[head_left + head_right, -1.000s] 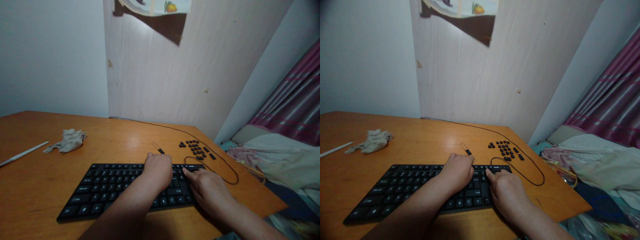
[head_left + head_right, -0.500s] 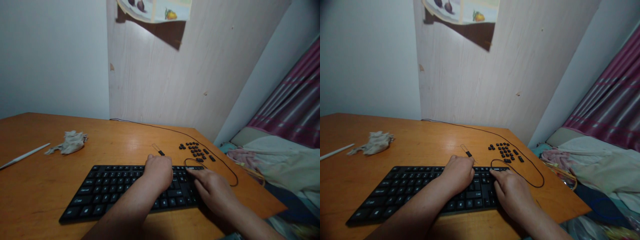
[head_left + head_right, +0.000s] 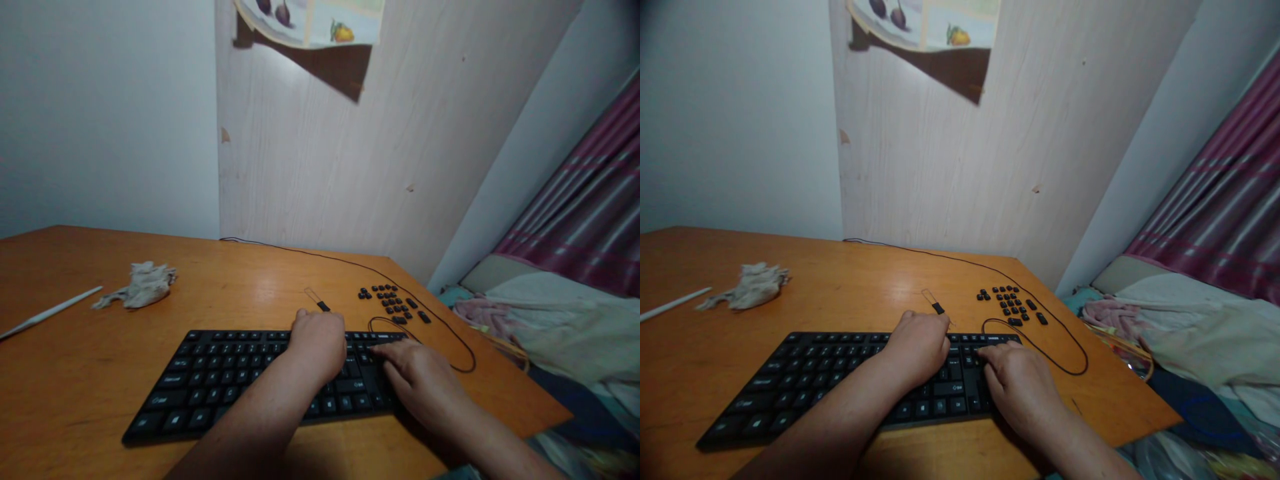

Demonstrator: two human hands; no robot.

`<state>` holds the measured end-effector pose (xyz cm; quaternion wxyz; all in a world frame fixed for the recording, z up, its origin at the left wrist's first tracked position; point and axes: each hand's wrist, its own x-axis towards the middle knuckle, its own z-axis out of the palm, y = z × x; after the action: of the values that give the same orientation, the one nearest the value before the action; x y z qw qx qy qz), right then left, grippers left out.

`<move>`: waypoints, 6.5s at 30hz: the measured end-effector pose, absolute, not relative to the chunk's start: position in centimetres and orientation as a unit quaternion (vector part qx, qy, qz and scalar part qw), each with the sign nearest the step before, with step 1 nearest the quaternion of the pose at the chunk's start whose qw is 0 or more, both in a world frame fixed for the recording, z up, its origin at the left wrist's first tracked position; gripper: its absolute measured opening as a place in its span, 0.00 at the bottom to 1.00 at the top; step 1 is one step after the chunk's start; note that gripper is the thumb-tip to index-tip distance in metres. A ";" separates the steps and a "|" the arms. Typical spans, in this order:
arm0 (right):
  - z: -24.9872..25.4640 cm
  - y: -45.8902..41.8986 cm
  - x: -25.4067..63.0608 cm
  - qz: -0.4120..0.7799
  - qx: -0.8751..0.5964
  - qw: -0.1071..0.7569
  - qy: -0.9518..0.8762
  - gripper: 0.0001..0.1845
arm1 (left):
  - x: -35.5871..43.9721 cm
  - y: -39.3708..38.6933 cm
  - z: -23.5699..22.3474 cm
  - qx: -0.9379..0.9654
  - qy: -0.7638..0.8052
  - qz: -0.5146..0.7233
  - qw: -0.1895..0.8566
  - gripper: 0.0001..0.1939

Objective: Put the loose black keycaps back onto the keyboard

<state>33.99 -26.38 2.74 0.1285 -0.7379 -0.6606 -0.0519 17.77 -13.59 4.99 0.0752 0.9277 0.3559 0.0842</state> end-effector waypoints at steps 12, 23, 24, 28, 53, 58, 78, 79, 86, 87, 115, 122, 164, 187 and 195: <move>2.6 -26.6 34.0 -0.049 -0.740 0.136 -0.657 0.21 | 17.8 -13.6 4.9 0.929 0.352 0.090 0.065 0.14; 3.3 -19.1 41.5 0.026 -0.760 0.253 -0.598 0.12 | 17.8 -13.6 4.9 0.930 0.346 0.094 0.077 0.15; 3.2 -17.8 42.5 0.032 -0.781 0.248 -0.572 0.10 | 17.8 -13.6 4.9 0.930 0.347 0.097 0.077 0.15; 3.1 -13.8 45.2 0.027 -0.820 0.239 -0.520 0.09 | 17.8 -13.6 4.6 0.930 0.342 0.108 0.078 0.14; 3.8 -7.1 44.3 0.022 -0.886 0.074 -0.458 0.13 | 17.9 -13.8 4.6 0.929 0.342 0.113 0.086 0.14; 4.7 -8.7 43.7 0.028 -0.861 0.133 -0.491 0.11 | 17.8 -13.6 4.4 0.928 0.345 0.116 0.081 0.14; 3.2 -21.7 34.5 0.065 -0.662 0.389 -0.637 0.10 | 19.1 -12.6 4.3 0.671 0.257 0.339 0.607 0.07; 3.1 -21.9 34.3 0.065 -0.661 0.395 -0.634 0.10 | 19.0 -12.8 4.4 0.658 0.252 0.336 0.625 0.06; 2.5 -22.7 33.3 0.065 -0.664 0.428 -0.610 0.10 | 18.7 -13.6 5.0 0.628 0.280 0.326 0.649 0.04; 2.5 -22.8 33.1 0.066 -0.663 0.427 -0.612 0.09 | 18.7 -13.6 4.9 0.628 0.281 0.324 0.650 0.04; 3.5 -24.0 33.6 0.048 -0.603 0.419 -0.677 0.13 | 18.8 -13.1 4.0 0.569 0.221 0.272 0.744 0.07; 3.8 -24.3 33.9 -0.015 -0.612 0.378 -0.694 0.08 | 19.0 -13.2 4.0 0.587 0.223 0.265 0.732 0.02; 1.6 -23.2 40.1 0.150 -0.672 0.269 -0.674 0.07 | 19.1 -13.2 4.3 0.690 0.320 0.306 0.573 0.07; 4.0 -23.6 36.8 0.053 -0.679 0.125 -0.722 0.11 | 18.8 -13.0 4.5 0.704 0.310 0.320 0.553 0.08; 3.3 -24.8 37.7 0.040 -0.682 0.214 -0.698 0.08 | 19.0 -12.7 4.2 0.703 0.314 0.329 0.546 0.08</move>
<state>37.69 -24.76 3.29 0.2139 -0.6821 -0.6982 0.0397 18.95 -12.71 4.16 0.5460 0.7034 0.3143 0.3293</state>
